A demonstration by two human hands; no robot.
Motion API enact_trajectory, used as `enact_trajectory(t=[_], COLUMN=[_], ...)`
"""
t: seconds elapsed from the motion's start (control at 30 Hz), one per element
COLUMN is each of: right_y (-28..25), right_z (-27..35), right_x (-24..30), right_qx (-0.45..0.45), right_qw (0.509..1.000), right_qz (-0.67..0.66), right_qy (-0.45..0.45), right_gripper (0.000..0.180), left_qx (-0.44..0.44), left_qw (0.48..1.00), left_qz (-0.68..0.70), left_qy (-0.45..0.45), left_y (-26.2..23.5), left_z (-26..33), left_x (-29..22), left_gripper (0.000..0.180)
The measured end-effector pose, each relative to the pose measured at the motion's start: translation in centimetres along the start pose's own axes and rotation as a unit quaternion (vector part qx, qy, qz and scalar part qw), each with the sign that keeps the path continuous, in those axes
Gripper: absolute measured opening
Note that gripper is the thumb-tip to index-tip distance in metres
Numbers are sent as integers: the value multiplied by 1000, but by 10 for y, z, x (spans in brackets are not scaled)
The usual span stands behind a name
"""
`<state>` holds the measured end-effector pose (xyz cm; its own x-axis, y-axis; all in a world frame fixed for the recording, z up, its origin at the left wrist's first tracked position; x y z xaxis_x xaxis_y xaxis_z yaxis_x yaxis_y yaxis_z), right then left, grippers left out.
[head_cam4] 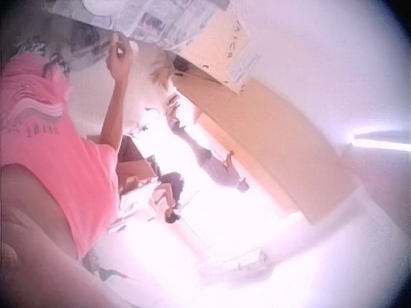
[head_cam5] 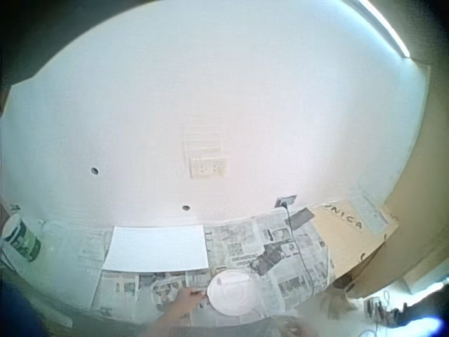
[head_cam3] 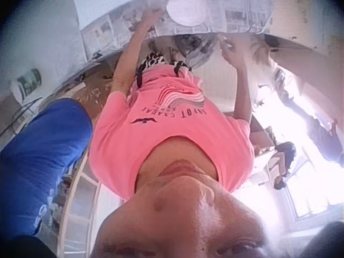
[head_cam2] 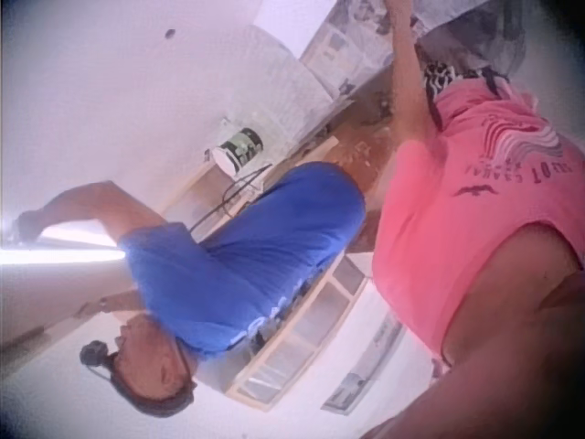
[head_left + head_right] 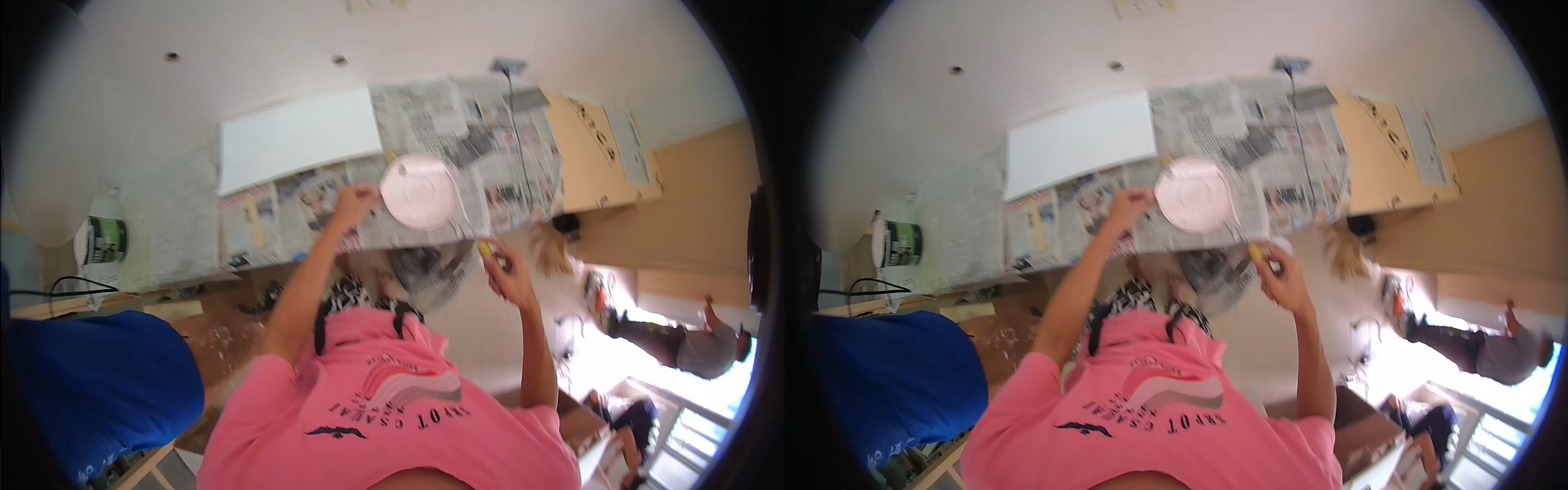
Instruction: The person paints a white ceiling using a paint roller and a paint tray. They repeatedly dip the roller into the tray to load paint and apply it to the ceiling surface in long strokes. The person also uses a white board to shield the wall from paint drips while working near the edges.
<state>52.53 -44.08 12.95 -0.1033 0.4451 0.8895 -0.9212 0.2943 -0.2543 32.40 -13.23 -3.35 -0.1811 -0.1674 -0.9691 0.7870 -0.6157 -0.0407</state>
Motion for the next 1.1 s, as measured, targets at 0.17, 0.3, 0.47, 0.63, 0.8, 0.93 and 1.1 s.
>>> enact_trajectory(t=[0.17, 0.3, 0.47, 0.63, 0.8, 0.93, 1.1], right_y=[26, 51, 87, 133, 161, 168, 169], right_z=[-13, -24, -45, -90, -125, -138, -147], right_x=[14, 49, 117, 204, 313, 410, 505], right_qx=[-63, -111, -150, -156, -145, -156, -218], right_qw=[996, 981, 950, 909, 863, 818, 761], right_qz=[2, 54, 89, 61, -10, -37, -51], right_qy=[-66, -149, -259, -381, -483, -553, -609], right_gripper=[38, 42, 47, 48, 48, 47, 43], left_qx=[-69, -153, -157, -120, -99, -33, 3], left_qw=[983, 919, 894, 887, 882, 868, 854], left_qz=[151, 354, 399, 424, 424, 459, 491], left_qy=[-76, -86, -132, -139, -180, -187, -174], left_y=[-32, -87, -137, -160, -171, -169, -169], left_z=[14, 17, 12, 1, -8, -12, -5], left_x=[-4, 1, 14, 10, 19, 30, 36], left_gripper=[18, 30, 33, 25, 26, 28, 29])
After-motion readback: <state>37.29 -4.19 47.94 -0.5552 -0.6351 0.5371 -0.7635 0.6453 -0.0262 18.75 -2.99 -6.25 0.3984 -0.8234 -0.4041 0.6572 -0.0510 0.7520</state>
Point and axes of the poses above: each hand's wrist, its own z-axis away from the middle knuckle, its own y-axis out of the palm, x = y × z, the point moved 5 cm from there along -z, towards the middle knuckle, and after that the axes turned 7 degrees about z, right-handed, at the moved point
